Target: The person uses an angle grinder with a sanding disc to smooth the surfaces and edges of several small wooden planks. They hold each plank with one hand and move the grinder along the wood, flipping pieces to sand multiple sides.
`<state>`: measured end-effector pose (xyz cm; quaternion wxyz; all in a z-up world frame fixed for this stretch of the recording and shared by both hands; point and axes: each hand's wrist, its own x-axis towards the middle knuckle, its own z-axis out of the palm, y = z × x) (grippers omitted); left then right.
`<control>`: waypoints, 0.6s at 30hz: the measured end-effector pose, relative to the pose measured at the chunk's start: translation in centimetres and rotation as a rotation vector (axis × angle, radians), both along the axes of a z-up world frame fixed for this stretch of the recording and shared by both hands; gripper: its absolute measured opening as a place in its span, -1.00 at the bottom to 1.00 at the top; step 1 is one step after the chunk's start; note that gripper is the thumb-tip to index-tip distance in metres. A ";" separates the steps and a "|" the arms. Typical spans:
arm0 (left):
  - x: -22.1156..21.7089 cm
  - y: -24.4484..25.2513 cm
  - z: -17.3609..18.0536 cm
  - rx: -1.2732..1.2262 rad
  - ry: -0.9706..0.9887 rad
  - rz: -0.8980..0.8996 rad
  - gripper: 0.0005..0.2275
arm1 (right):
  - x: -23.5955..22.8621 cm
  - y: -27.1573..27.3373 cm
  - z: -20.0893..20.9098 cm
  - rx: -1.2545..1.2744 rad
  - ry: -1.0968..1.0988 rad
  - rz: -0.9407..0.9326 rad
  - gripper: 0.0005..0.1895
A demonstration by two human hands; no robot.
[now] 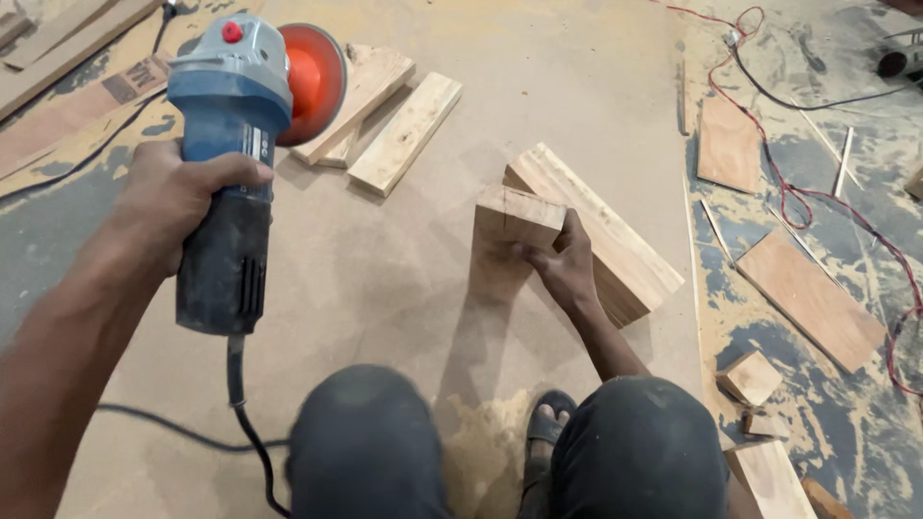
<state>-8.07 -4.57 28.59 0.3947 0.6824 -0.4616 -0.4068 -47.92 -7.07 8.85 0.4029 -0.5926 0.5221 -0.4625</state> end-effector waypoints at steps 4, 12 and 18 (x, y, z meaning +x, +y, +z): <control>-2.2 -1.1 1.6 0.092 -0.207 -0.038 -0.63 | -1.6 -1.2 -1.0 -0.031 -0.075 -0.020 -0.25; -6.9 -2.9 2.4 0.330 -0.411 -0.299 -0.61 | -3.2 -1.7 -5.8 0.001 -0.211 0.115 -0.34; -9.2 -3.4 2.5 0.414 -0.423 -0.409 -0.60 | -3.6 -1.2 -7.0 0.046 -0.231 0.137 -0.36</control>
